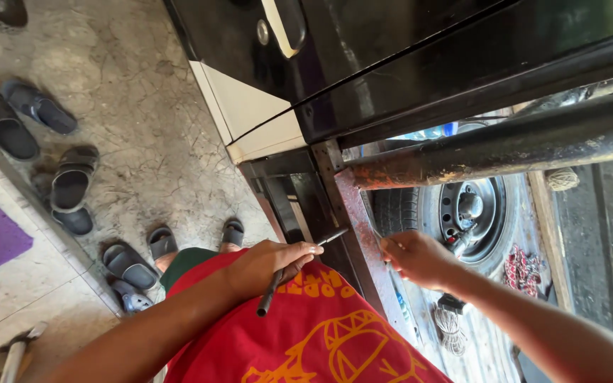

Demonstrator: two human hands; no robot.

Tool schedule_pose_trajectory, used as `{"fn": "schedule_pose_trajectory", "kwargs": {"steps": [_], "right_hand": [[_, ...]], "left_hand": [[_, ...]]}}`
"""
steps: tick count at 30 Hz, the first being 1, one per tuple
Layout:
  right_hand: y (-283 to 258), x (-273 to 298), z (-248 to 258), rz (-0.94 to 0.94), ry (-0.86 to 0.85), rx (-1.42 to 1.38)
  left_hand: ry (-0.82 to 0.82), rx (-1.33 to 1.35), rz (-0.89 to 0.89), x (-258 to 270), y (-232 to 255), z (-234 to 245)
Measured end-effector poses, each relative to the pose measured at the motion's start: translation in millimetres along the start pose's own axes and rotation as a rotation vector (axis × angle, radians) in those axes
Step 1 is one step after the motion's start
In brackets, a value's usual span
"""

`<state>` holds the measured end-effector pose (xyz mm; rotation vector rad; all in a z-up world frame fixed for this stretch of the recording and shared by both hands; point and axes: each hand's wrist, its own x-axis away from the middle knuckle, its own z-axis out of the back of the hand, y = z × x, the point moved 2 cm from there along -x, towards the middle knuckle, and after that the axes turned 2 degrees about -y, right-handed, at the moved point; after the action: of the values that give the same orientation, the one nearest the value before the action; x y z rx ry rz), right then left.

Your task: The recorder is repairing the metal trim or frame of a truck bed using hand tools.

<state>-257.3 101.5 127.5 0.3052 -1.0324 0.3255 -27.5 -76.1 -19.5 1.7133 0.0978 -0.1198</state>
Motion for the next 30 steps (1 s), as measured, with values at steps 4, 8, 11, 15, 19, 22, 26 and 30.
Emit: {"fn": "schedule_pose_trajectory", "kwargs": {"steps": [4, 8, 11, 15, 19, 22, 26, 30], "right_hand": [[-31, 16, 35, -0.059, -0.026, 0.09], [-57, 23, 59, -0.056, -0.075, 0.17], [-59, 13, 64, 0.024, -0.121, 0.209], [-54, 15, 59, 0.259, -0.018, 0.301], [-52, 18, 50, 0.361, 0.156, 0.481], [-48, 22, 48, 0.249, 0.248, 0.589], [-23, 25, 42, 0.237, 0.405, 0.25], [25, 22, 6, 0.313, 0.299, -0.659]], "left_hand": [[-0.072, 0.343, 0.32, 3, -19, -13], [0.153, -0.236, -0.212, 1, 3, -11], [0.228, -0.312, -0.217, 1, 10, -10], [0.241, -0.275, -0.173, 2, 17, -10], [0.193, -0.246, -0.121, 3, 30, -5], [0.222, -0.205, -0.107, 8, 38, -5], [0.269, -0.264, -0.099, 23, 20, 0], [0.308, -0.101, 0.073, 45, 4, 8]]}}
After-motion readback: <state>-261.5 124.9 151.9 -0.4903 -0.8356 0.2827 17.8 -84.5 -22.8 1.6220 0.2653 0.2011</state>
